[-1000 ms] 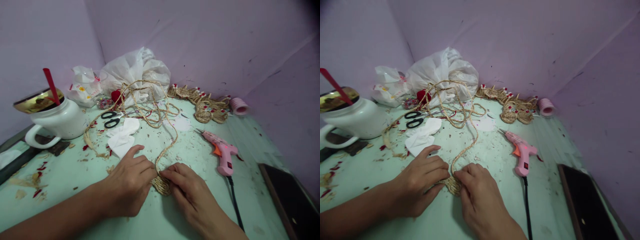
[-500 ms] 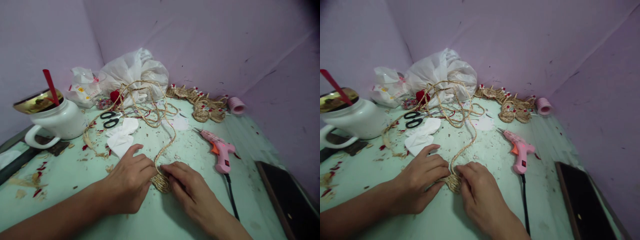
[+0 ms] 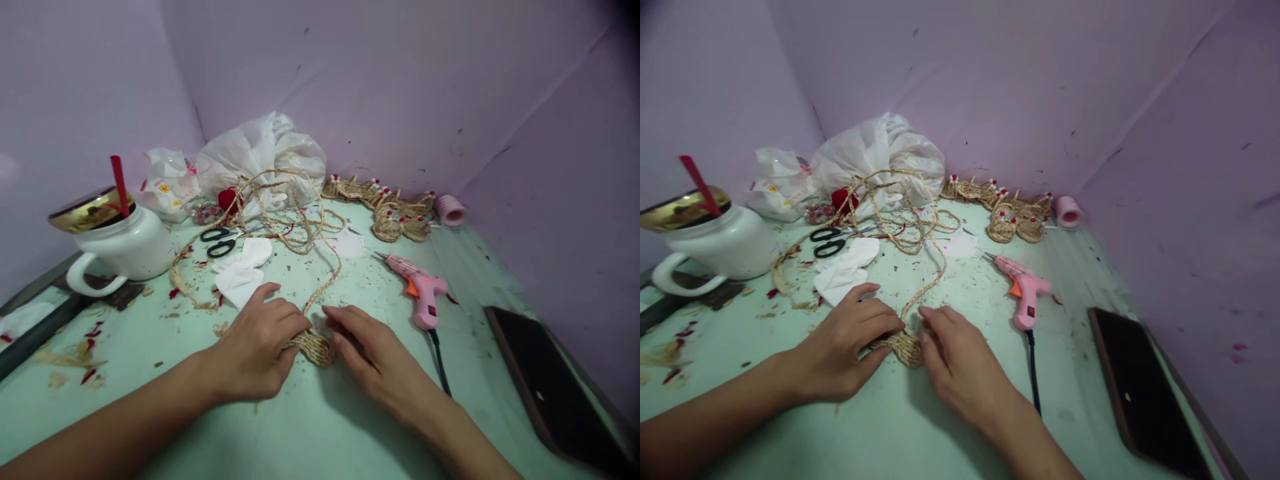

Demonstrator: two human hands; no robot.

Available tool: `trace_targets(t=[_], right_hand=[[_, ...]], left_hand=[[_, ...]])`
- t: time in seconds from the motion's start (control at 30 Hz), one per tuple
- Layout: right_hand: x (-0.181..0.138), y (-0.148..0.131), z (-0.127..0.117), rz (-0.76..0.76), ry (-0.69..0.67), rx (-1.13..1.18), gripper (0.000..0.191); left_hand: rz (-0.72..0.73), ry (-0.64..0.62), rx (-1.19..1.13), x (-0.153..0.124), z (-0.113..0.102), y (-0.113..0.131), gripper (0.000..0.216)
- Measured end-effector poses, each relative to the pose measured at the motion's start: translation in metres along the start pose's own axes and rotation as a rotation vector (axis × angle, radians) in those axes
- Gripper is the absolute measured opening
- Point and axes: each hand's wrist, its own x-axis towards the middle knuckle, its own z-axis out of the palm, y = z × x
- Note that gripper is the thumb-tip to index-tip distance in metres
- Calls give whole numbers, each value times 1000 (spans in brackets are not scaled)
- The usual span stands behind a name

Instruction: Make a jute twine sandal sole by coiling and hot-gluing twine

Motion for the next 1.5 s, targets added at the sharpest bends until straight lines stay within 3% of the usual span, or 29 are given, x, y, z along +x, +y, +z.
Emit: trace_targets(t=[0.2,0.8,1.0,1.13,1.5], right_hand=[[-16,4,-4,34,26,-55,23],[-15,8,7,104,20,-205,14],[-12,-1,7,116,50,-210,31],[-9,0,16,62,64,-215,16],[-7,-7,19,98,93,-198,8]], left_hand=[[-39,14,-43,1,2,-2,23],[-25,12,-55,6,8,5,22],[-34,1,-38,6,8,7,23],[-33,28,-37,5,10,6,27],[4,72,-29,5,11,6,37]])
